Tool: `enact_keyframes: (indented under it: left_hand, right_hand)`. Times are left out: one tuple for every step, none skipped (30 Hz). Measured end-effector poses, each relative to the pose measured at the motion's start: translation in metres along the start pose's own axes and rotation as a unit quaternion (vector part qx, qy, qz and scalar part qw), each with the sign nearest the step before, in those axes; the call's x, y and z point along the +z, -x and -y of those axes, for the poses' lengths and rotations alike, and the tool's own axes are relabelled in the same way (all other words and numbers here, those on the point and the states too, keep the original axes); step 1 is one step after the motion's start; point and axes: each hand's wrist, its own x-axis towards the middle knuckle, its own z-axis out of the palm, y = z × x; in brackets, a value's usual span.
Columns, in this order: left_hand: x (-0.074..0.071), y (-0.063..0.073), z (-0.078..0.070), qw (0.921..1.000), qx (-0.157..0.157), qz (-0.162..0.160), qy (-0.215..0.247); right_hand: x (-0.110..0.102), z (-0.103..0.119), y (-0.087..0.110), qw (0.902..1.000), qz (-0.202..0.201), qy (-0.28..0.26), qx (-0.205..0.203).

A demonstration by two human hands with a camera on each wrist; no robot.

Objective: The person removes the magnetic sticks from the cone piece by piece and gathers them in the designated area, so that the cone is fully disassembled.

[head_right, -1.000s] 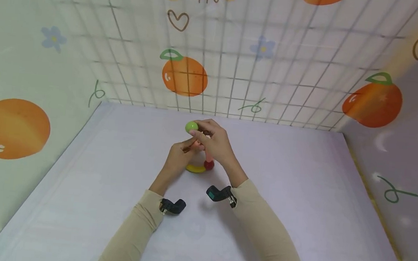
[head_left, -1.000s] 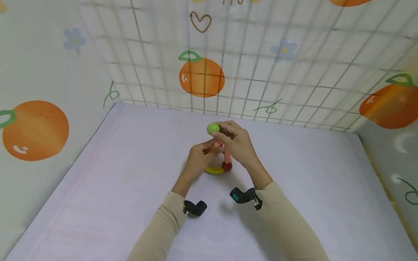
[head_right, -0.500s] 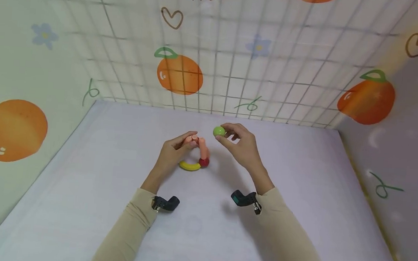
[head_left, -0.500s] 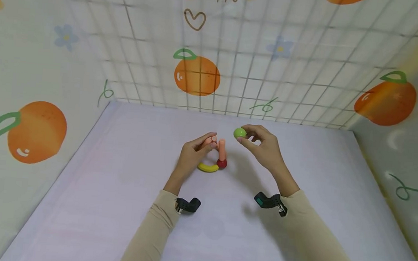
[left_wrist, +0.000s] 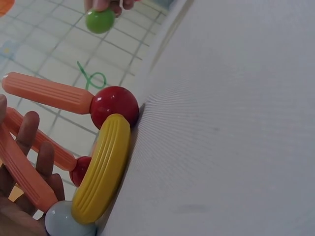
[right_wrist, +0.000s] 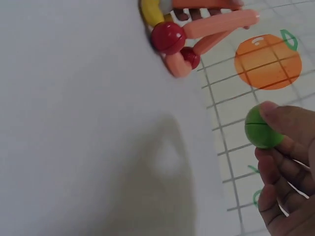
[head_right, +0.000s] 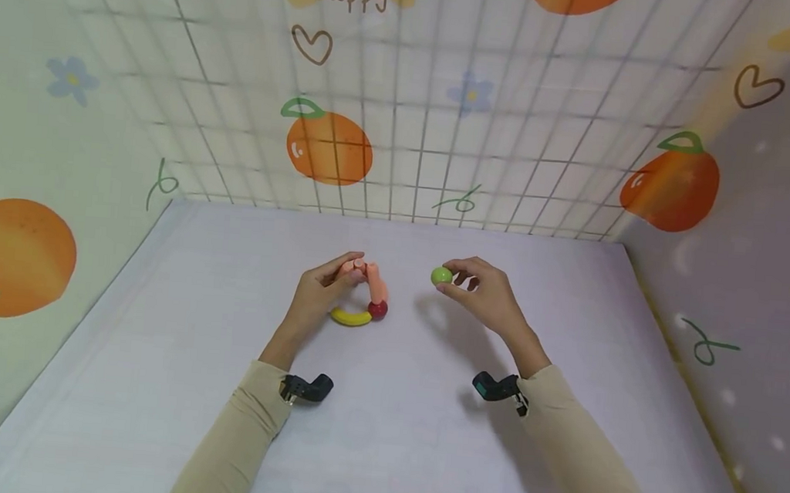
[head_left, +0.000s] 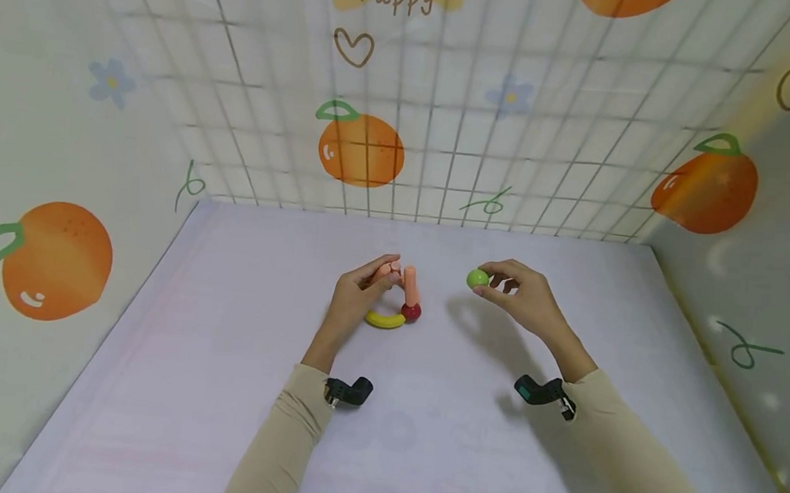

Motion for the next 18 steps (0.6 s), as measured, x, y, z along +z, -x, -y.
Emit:
enact_keyframes:
  left_hand:
    - [0.0, 0.0, 0.0, 1.0, 0.0, -0.001, 0.001]
    - [0.0, 0.001, -0.001, 1.0, 0.002, -0.001, 0.002]
    - [0.0, 0.001, -0.003, 1.0, 0.002, -0.001, 0.002]
    - [0.0, 0.002, -0.006, 1.0, 0.003, 0.0, 0.004]
    - [0.0, 0.003, -0.01, 1.0, 0.003, 0.002, 0.007]
    - [0.0, 0.004, -0.013, 1.0, 0.002, 0.003, 0.008]
    - [-0.001, 0.005, -0.017, 0.9999, 0.002, 0.005, 0.009]
    - [-0.001, 0.006, -0.021, 0.9999, 0.002, 0.007, 0.01]
    - [-0.002, 0.007, -0.024, 0.9999, 0.003, 0.008, 0.011]
    - [-0.002, 0.008, -0.027, 0.9999, 0.003, 0.01, 0.012]
    - [-0.002, 0.008, -0.028, 0.9999, 0.004, 0.011, 0.011]
    - [-0.003, 0.009, -0.028, 0.9999, 0.005, 0.011, 0.011]
    - [-0.002, 0.009, -0.028, 0.9998, 0.007, 0.012, 0.012]
    - [-0.002, 0.009, -0.027, 0.9998, 0.008, 0.012, 0.012]
    - [-0.001, 0.008, -0.024, 0.9998, 0.008, 0.011, 0.014]
    - [-0.001, 0.008, -0.021, 0.9998, 0.007, 0.01, 0.015]
    - [-0.001, 0.007, -0.018, 0.9998, 0.007, 0.008, 0.015]
    - [-0.001, 0.006, -0.014, 0.9998, 0.008, 0.007, 0.016]
  right_hand:
    - [0.0, -0.004, 0.001, 1.0, 0.006, 0.005, 0.004]
    - [-0.001, -0.007, 0.002, 0.9999, 0.011, 0.008, 0.008]
    - [0.0, -0.01, 0.003, 0.9997, 0.016, 0.012, 0.011]
    - [0.0, -0.013, 0.004, 0.9996, 0.021, 0.015, 0.014]
    - [0.001, -0.016, 0.005, 0.9994, 0.024, 0.018, 0.018]
    - [0.002, -0.018, 0.006, 0.9993, 0.027, 0.018, 0.021]
    - [0.003, -0.02, 0.006, 0.9992, 0.028, 0.015, 0.025]
    - [0.005, -0.021, 0.007, 0.999, 0.03, 0.014, 0.029]
    - [0.006, -0.023, 0.008, 0.9988, 0.033, 0.013, 0.033]
    - [0.008, -0.024, 0.009, 0.9986, 0.036, 0.013, 0.037]
    - [0.01, -0.025, 0.01, 0.9983, 0.038, 0.012, 0.042]
    - [0.011, -0.026, 0.011, 0.998, 0.04, 0.012, 0.046]
    - [0.013, -0.028, 0.012, 0.9978, 0.042, 0.015, 0.05]
    - [0.015, -0.029, 0.013, 0.9974, 0.044, 0.019, 0.054]
    - [0.017, -0.031, 0.014, 0.9971, 0.045, 0.021, 0.057]
    - [0.018, -0.032, 0.014, 0.9969, 0.046, 0.025, 0.058]
    - [0.02, -0.033, 0.014, 0.9967, 0.048, 0.027, 0.059]
    - [0.021, -0.034, 0.014, 0.9966, 0.05, 0.029, 0.058]
